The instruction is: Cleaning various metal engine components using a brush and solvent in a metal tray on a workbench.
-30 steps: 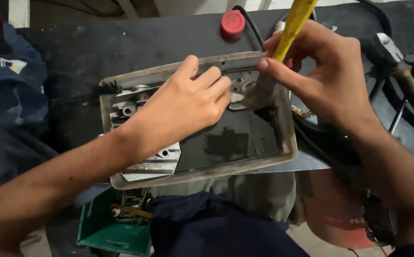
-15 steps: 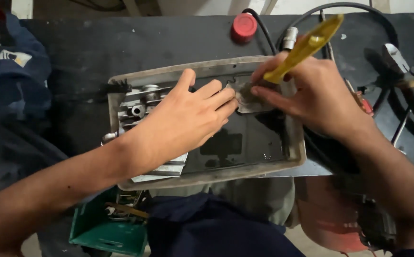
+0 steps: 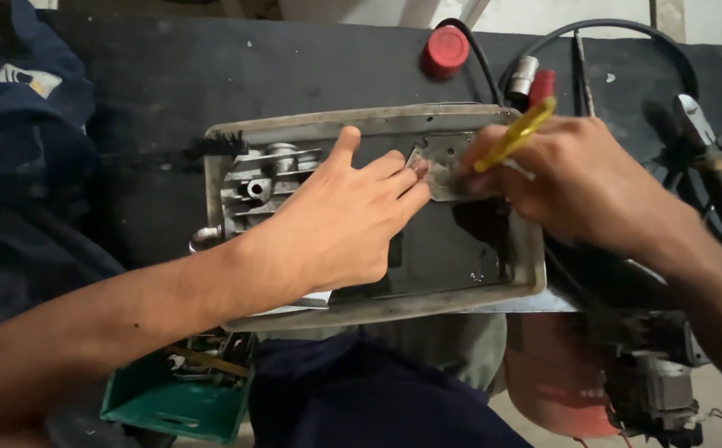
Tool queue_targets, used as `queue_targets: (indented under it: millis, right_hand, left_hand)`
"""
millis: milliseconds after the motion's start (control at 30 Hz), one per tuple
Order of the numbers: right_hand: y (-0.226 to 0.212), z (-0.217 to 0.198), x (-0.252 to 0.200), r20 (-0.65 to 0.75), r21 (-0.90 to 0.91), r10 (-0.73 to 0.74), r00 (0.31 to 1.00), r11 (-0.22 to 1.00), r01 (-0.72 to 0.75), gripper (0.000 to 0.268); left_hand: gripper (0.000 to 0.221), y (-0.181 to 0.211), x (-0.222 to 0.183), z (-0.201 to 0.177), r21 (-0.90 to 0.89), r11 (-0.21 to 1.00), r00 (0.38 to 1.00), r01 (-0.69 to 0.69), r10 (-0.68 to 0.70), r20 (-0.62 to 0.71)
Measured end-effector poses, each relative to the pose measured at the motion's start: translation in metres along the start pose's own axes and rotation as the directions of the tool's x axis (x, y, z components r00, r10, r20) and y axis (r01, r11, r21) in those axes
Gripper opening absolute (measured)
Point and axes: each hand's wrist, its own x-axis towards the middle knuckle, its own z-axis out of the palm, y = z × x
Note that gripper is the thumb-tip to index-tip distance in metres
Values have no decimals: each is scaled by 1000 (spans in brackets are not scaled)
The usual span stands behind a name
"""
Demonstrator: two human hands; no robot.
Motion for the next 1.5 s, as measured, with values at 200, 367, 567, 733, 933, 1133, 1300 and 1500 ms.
queue_targets:
  millis: [200, 367, 567, 733, 933, 1133, 1300, 1500]
  right_hand:
    - [3, 15, -1, -20, 83, -17, 1000, 996, 18, 34]
    - [11, 13, 14, -69, -16, -123, 990, 992, 122, 26]
    - [17, 12, -1, -28, 49, -184, 983, 982, 185, 45]
    - [13, 15, 19, -94, -126, -356, 930, 931, 344, 36]
    - [21, 9, 5, 3, -156, -327, 945, 933, 323, 43]
    - [22, 20, 3, -152, -190, -348, 925, 929, 318, 34]
    - [21, 10, 24, -93, -204, -372, 923, 915, 348, 12]
    - [3, -2, -2, 91, -66, -297, 950, 950, 304, 31]
  left_hand:
    - [33, 2, 4, -6, -94, 995, 999, 10, -7, 41]
    - [32, -2, 9, -8, -127, 992, 994, 8, 6, 107]
    - [36, 0, 5, -6, -100, 995, 999, 6, -2, 43]
    - [28, -2, 5, -9, -114, 993, 990, 5, 11, 138]
    - [49, -4, 5, -8, -81, 997, 999, -3, 7, 50]
    - [31, -2, 6, -9, -111, 994, 994, 9, 3, 109]
    - [34, -1, 7, -10, -89, 996, 996, -6, 14, 91]
    - [40, 1, 4, -6, -75, 997, 998, 29, -24, 64]
